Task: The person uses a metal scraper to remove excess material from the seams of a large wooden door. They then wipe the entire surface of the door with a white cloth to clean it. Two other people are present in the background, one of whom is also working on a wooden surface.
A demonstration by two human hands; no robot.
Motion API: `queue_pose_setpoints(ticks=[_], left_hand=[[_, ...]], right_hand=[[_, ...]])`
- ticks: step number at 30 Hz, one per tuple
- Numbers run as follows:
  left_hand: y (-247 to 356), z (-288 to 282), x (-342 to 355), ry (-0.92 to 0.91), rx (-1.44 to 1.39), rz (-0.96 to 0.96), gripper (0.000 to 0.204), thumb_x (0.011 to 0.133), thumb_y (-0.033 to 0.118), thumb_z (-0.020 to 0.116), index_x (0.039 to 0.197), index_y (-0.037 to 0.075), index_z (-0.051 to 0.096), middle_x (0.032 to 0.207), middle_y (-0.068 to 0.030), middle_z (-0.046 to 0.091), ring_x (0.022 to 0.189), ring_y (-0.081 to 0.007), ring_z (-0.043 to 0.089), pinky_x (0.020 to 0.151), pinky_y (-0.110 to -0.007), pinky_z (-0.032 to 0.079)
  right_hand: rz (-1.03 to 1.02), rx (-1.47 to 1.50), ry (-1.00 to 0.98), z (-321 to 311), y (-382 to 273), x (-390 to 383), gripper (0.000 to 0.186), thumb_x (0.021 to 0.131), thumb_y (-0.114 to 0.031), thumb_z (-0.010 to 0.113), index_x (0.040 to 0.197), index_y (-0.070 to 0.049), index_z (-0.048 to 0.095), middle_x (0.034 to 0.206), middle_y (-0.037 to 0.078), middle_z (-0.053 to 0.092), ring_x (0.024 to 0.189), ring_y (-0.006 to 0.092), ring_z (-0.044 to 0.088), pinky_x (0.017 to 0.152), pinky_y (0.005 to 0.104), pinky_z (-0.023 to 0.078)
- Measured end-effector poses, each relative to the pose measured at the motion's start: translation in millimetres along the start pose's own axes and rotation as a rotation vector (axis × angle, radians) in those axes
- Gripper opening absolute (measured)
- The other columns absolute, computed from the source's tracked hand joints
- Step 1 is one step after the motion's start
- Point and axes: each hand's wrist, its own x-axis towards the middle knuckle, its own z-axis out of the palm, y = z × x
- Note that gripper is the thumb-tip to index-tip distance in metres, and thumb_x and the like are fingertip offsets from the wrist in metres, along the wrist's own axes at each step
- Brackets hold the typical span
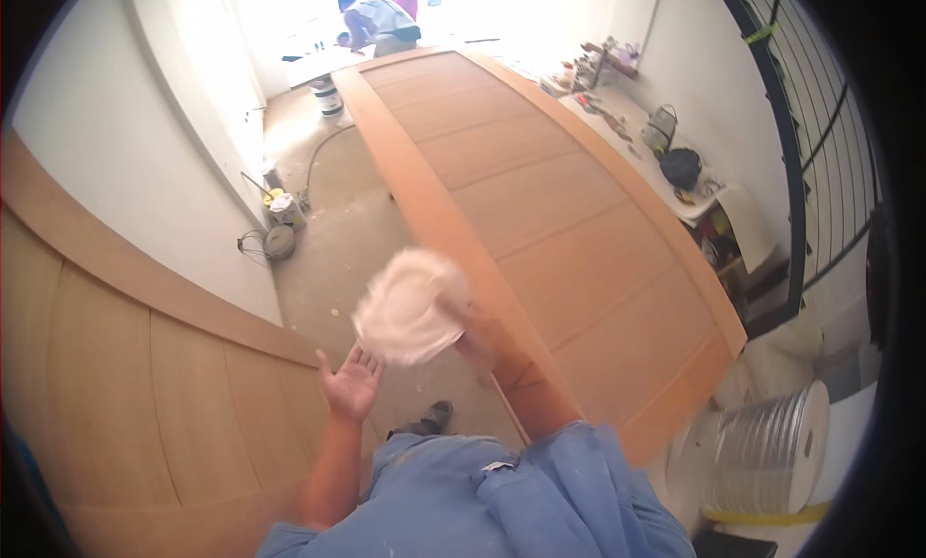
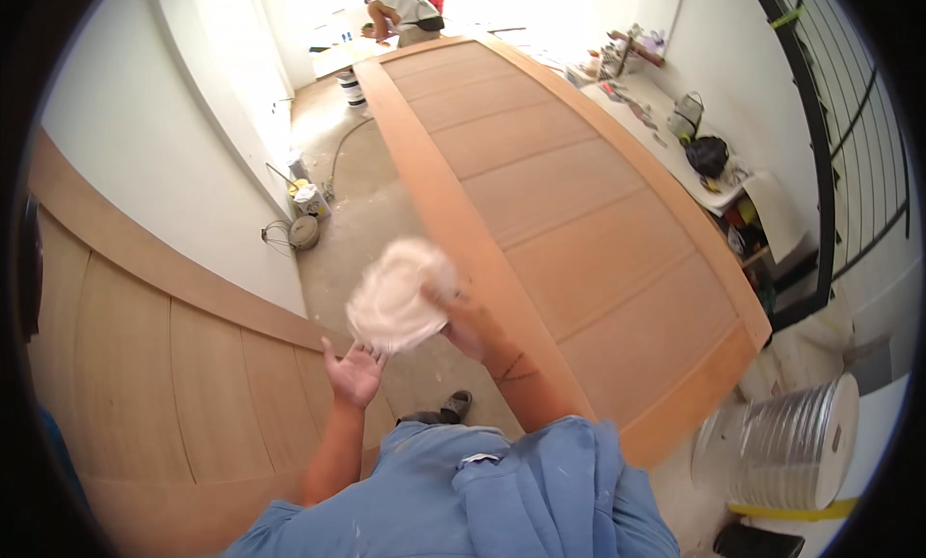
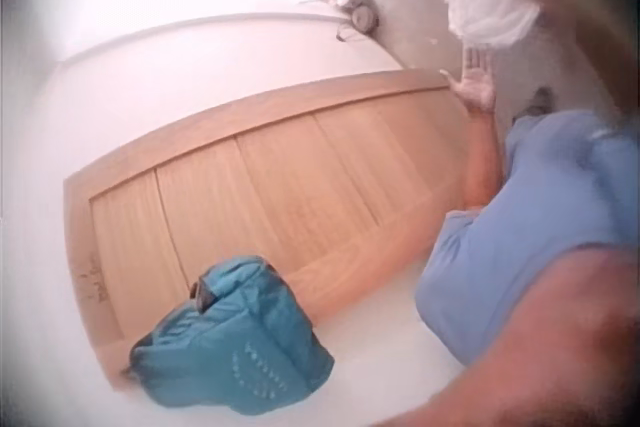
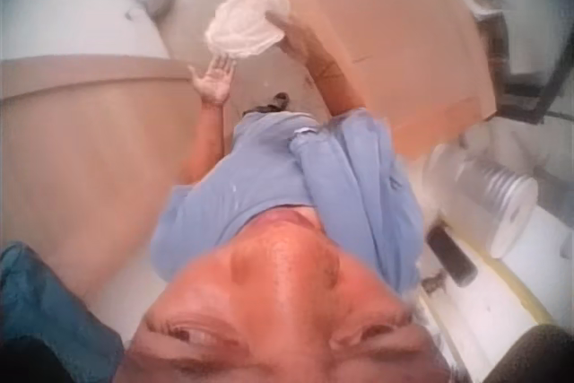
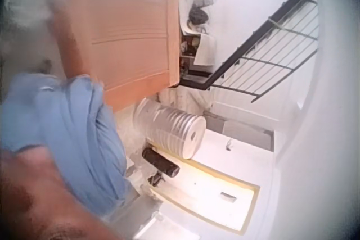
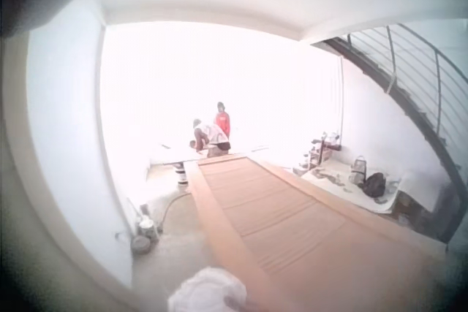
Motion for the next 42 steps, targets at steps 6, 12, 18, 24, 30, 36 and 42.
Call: queue_pose_setpoints(ticks=[6,12,18,24,30,36,42], left_hand=[[36,-60,41,0.18,-0.053,0.143,0.139,0.091,0.098,0.046,0.175,-0.007,0.009,0.185,-0.0249,0.011,0.171,-0.0386,0.01,0.139,-0.051,0.012],[55,-19,98,0.099,0.22,-0.083,0.129,0.093,0.093,0.053,0.169,-0.009,0.028,0.174,-0.0311,0.037,0.158,-0.0462,0.043,0.128,-0.056,0.04],[46,5,103,-0.066,0.531,-0.507,0.093,0.106,0.063,0.064,0.166,-0.003,0.036,0.161,-0.0288,0.054,0.143,-0.0409,0.062,0.121,-0.057,0.052],[15,35,131,-0.104,0.718,-0.832,0.077,0.101,0.04,0.074,0.163,0.003,0.048,0.149,-0.0233,0.065,0.133,-0.0416,0.069,0.114,-0.056,0.058],[-5,115,239,-0.507,1.657,0.113,0.056,0.107,0.027,0.069,0.155,0.001,0.058,0.143,-0.0226,0.069,0.134,-0.0326,0.066,0.113,-0.048,0.052],[-39,115,367,-0.709,2.589,0.451,0.075,0.107,0.045,0.063,0.17,0.01,0.041,0.179,-0.0225,0.035,0.166,-0.0453,0.028,0.134,-0.064,0.019],[-108,104,329,-0.613,2.657,0.749,0.085,0.107,0.059,0.055,0.172,0.009,0.037,0.177,-0.0226,0.037,0.165,-0.0443,0.032,0.134,-0.059,0.023]], right_hand=[[0.049,0.458,-0.568,-27,86,117,0.032,0.112,-0.031,0.064,0.134,-0.009,0.068,0.126,0.01,0.075,0.11,0.0197,0.072,0.096,0.0377,0.06],[0.453,-0.576,-0.165,-78,246,81,0.049,0.105,-0.041,0.079,0.136,-0.004,0.072,0.11,0.007,0.08,0.088,0.0154,0.077,0.07,0.0332,0.066],[0.402,-0.378,-0.071,-81,144,61,0.048,0.112,-0.035,0.07,0.147,-0.002,0.066,0.126,0.005,0.078,0.108,0.0101,0.074,0.089,0.0286,0.063],[0.249,-0.445,0.127,-91,149,14,0.049,0.113,-0.039,0.067,0.147,-0.003,0.064,0.115,0.005,0.077,0.098,0.0133,0.072,0.091,0.0311,0.059],[0.094,-0.474,0.583,-110,123,-156,0.047,0.119,-0.037,0.053,0.152,-0.004,0.06,0.119,0.011,0.075,0.104,0.0166,0.072,0.094,0.0339,0.059],[-0.046,-0.533,1.337,-146,120,-352,0.051,0.12,-0.042,0.048,0.143,-0.001,0.068,0.125,0.014,0.076,0.109,0.0191,0.073,0.098,0.0331,0.059],[-0.095,-0.681,1.946,-156,169,-529,0.054,0.118,-0.044,0.05,0.143,0.001,0.067,0.131,0.015,0.074,0.118,0.0249,0.071,0.104,0.0388,0.054]])
